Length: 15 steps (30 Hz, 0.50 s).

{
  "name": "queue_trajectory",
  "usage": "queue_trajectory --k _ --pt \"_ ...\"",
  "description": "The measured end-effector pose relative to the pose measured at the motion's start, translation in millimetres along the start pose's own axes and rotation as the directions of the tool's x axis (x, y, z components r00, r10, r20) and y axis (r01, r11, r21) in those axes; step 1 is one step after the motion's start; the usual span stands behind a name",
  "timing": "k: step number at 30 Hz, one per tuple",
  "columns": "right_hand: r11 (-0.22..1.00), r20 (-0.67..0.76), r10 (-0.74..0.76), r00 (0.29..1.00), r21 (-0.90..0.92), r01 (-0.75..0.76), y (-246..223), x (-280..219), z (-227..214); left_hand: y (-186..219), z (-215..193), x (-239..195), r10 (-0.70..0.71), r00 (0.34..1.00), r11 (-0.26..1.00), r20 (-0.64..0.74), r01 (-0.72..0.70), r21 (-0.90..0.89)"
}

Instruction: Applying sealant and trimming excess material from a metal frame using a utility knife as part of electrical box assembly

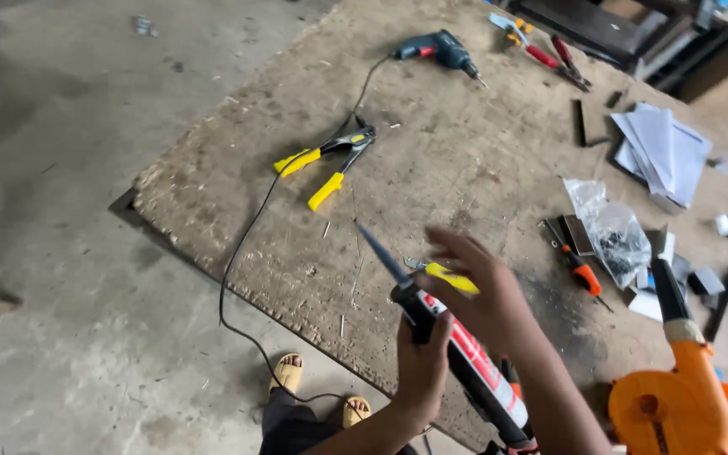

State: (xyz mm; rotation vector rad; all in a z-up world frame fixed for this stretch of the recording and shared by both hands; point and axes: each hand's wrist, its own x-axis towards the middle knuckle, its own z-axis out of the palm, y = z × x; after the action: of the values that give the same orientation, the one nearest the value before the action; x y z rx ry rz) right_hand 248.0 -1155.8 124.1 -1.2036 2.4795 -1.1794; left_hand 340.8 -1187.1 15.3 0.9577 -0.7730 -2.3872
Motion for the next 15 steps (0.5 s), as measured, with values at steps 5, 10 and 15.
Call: queue_trajectory --k 5,10,15 --pt "0.916 0.217 0.249 0.944 0.263 -0.302 -25.4 85.9 42.9 51.6 -9.7 0.8 -0.301 0.946 0.951 0.122 0.289 0.107" --pt "0.888 0.306 0.215 0.927 0.332 -0.316 -33.1 114.0 57.4 78.6 -26.6 13.2 -0.378 0.898 0.926 0.226 0.365 0.099" --pt "0.751 0.439 0.04 0.898 0.58 -0.317 -29.3 136.3 53.2 88.0 -31.5 21.9 -0.445 0.863 0.892 0.24 0.45 0.039"
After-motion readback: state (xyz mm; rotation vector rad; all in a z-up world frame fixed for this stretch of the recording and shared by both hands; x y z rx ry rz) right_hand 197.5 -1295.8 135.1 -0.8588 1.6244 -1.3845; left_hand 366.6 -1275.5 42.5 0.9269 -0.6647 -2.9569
